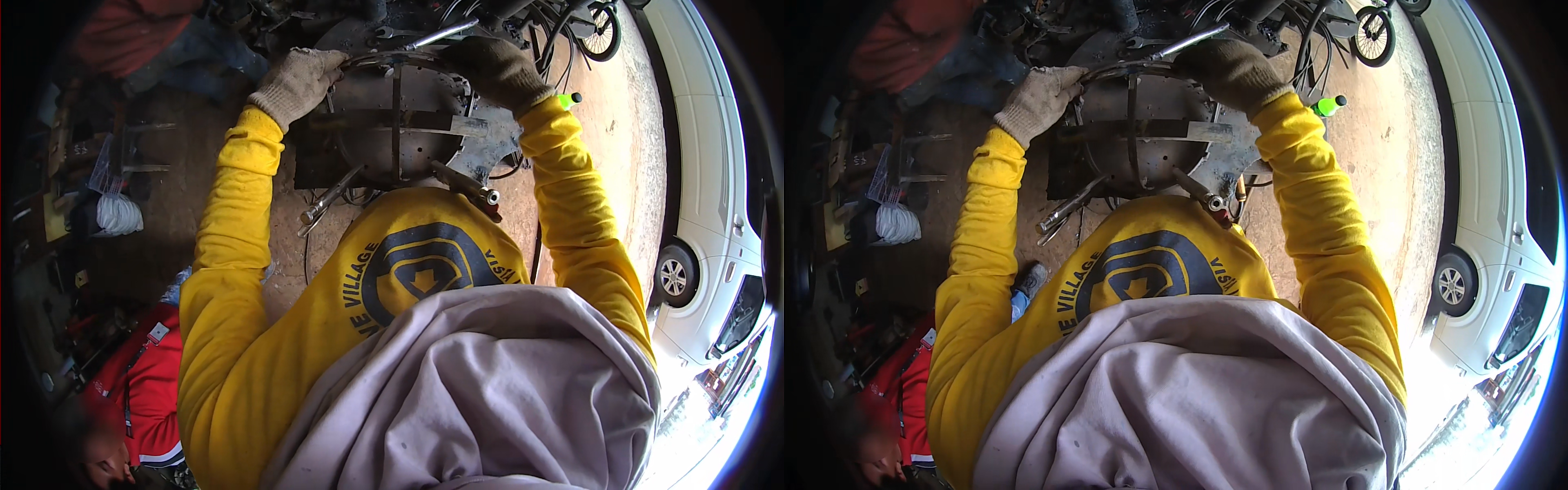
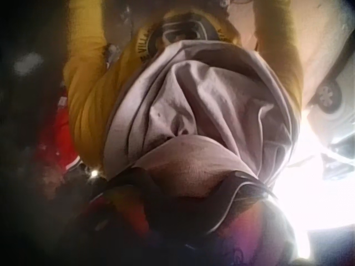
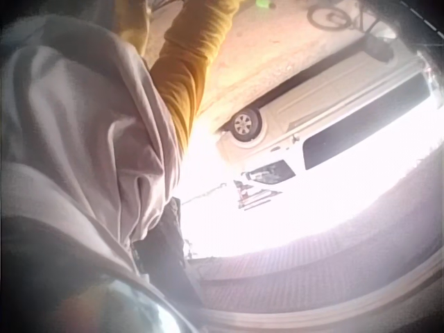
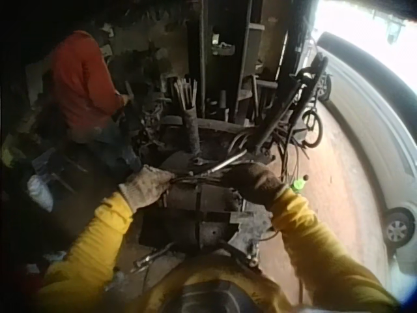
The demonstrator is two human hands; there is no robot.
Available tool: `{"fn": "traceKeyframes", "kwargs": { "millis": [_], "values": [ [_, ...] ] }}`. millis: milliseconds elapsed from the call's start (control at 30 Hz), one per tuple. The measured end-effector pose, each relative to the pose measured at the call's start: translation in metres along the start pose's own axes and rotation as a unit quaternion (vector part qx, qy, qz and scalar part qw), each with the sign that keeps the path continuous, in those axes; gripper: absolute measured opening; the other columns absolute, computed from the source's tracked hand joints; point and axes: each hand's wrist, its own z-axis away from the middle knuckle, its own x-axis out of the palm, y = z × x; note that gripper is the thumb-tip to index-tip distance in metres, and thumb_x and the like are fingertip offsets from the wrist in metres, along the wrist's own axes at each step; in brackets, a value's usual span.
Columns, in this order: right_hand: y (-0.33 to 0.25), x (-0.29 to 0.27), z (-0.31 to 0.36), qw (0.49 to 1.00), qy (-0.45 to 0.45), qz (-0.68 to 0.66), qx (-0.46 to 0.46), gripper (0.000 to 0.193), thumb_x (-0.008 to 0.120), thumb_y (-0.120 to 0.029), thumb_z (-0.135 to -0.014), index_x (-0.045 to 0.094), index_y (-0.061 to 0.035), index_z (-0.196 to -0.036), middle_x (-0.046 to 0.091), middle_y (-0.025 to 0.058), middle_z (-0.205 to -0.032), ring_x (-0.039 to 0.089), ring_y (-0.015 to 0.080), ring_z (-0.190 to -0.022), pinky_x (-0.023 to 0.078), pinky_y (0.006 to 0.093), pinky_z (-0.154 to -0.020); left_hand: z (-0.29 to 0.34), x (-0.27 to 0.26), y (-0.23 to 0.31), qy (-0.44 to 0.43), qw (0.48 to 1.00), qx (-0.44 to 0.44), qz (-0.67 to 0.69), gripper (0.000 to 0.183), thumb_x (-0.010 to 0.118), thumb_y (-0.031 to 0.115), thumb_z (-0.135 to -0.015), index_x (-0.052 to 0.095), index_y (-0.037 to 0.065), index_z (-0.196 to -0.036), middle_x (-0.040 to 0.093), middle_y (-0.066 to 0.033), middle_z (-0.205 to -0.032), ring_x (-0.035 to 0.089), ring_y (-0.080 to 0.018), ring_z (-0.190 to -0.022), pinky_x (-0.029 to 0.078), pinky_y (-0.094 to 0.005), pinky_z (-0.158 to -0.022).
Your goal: The person uses a wrench and a metal rod to tighten and adjust metal components on a large industrial structure. The person uses their gloved hands to handle metal wires and rods, placing them onto the structure.
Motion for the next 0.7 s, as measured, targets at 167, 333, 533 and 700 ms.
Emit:
{"fn": "traceKeyframes", "kwargs": {
  "millis": [167, 333, 533, 700],
  "values": [
    [-0.001, -0.01, -0.008, 0.994, -0.074, -0.061, 0.048, 0.026, 0.058, -0.024, -0.096, 0.072, -0.0096, -0.113, 0.07, 0.0136, -0.106, 0.066, 0.0318, -0.1, 0.053, 0.0391, -0.089, -0.005, -0.007, 0.006, -0.026, 1.0, -0.008, 0.007, 0.027, 0.059, 0.018, -0.094, 0.066, 0.006, -0.117, 0.069, -0.0174, -0.104, 0.067, -0.0352, -0.096, 0.054, -0.0387, -0.081],
    [0.0, -0.015, -0.011, 0.991, -0.096, -0.081, 0.049, 0.028, 0.059, -0.026, -0.095, 0.071, -0.0091, -0.113, 0.071, 0.014, -0.106, 0.067, 0.0325, -0.099, 0.053, 0.0405, -0.088, -0.005, -0.007, 0.004, -0.025, 1.0, -0.006, 0.01, 0.027, 0.059, 0.019, -0.095, 0.066, 0.006, -0.117, 0.069, -0.0179, -0.104, 0.067, -0.0355, -0.096, 0.054, -0.0391, -0.081],
    [0.001, -0.014, -0.009, 0.993, -0.094, -0.053, 0.041, 0.027, 0.06, -0.027, -0.094, 0.071, -0.009, -0.112, 0.071, 0.0138, -0.103, 0.067, 0.0325, -0.099, 0.053, 0.0413, -0.087, -0.007, -0.004, 0.004, -0.035, 0.999, -0.034, 0.013, 0.026, 0.06, 0.019, -0.093, 0.067, 0.005, -0.114, 0.069, -0.018, -0.102, 0.067, -0.0348, -0.097, 0.053, -0.0388, -0.083],
    [0.022, -0.001, -0.015, 0.997, 0.002, -0.067, -0.027, 0.027, 0.055, -0.029, -0.095, 0.071, -0.0099, -0.104, 0.07, 0.013, -0.101, 0.066, 0.0332, -0.096, 0.052, 0.042, -0.085, -0.012, -0.014, 0.003, -0.059, 0.996, -0.051, 0.047, 0.023, 0.061, 0.017, -0.092, 0.067, 0.005, -0.111, 0.069, -0.0183, -0.1, 0.067, -0.035, -0.095, 0.052, -0.0389, -0.08]
  ]
}}
